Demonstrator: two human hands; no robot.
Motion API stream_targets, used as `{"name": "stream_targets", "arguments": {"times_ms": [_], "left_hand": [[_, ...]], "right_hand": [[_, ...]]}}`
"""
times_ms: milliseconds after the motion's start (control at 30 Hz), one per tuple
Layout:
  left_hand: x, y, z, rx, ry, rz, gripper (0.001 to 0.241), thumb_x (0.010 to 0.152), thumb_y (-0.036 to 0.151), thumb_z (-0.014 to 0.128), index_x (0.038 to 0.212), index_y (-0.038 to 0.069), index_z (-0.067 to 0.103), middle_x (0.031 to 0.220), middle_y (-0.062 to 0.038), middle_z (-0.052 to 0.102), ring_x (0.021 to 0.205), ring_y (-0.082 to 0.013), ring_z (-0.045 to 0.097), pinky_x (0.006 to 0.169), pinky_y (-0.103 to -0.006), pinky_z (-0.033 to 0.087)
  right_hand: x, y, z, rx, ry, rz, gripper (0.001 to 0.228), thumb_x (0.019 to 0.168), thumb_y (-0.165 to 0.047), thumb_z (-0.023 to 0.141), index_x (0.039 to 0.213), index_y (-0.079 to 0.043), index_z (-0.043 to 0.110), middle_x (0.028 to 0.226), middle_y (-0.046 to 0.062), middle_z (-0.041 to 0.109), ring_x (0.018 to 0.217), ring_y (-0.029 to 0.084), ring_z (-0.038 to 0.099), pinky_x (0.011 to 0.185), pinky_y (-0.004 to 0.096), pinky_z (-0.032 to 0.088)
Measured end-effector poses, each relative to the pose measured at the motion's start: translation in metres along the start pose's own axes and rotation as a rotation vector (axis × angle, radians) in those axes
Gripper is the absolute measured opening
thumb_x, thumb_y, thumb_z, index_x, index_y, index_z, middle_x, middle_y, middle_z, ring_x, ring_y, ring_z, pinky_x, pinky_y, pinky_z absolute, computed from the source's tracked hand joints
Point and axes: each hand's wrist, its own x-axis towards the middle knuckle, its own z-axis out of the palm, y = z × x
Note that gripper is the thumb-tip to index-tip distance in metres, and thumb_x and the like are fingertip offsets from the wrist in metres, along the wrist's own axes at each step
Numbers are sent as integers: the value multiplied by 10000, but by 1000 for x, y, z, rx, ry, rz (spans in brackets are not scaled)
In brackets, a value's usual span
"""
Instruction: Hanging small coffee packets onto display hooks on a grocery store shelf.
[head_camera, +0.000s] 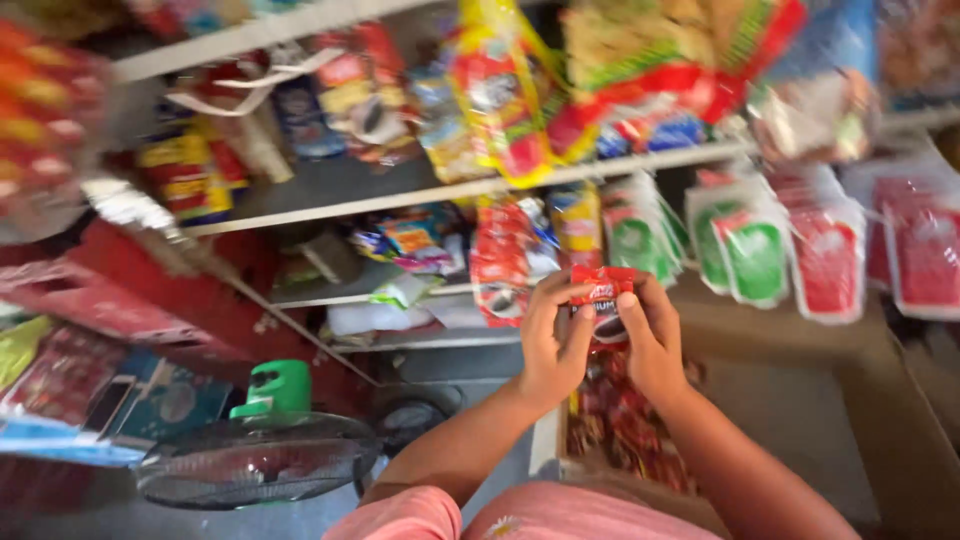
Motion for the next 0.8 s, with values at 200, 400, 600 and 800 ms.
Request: {"name": "stream_targets", "arguments": {"times_ms": [200, 400, 600, 800], "left_hand": [[65, 7, -77, 56, 188, 219, 190, 1049, 32, 595, 1239, 29, 606, 1299, -145, 610, 1217, -272, 615, 1070, -369, 498], [148, 7, -143, 137, 335, 302, 197, 1054, 67, 601, 1247, 28, 598, 1299, -129, 612, 1173, -238, 626, 996, -330, 515], [201, -10, -175, 189, 436, 286, 208, 1021, 69, 638, 1227, 36, 629, 1235, -105, 652, 1092, -205, 651, 920, -310, 537], [218, -32, -184, 272, 467, 411, 205, 1030, 51, 652, 1234, 50, 636, 1250, -98, 657, 1137, -214, 646, 1016, -342, 530]], "right_hand": [[70, -53, 97, -103, -239, -237, 294, 1082, -213, 529, 1265, 1, 611, 1124, 37, 652, 1004, 85, 597, 856, 253, 525], [148, -95, 187, -101, -302, -188, 318, 1048, -249, 575, 1206, 11, 665, 903, -3, 665, 745, 59, 608, 637, 251, 506], [204, -83, 230, -165, -282, -412, 312, 1069, -250, 611, 1167, 31, 702, 948, 0, 734, 854, 31, 609, 735, 244, 518], [218, -83, 243, -251, -204, -334, 292, 1045, -255, 627, 1060, 17, 731, 828, -22, 704, 774, 20, 574, 661, 248, 492]]}}
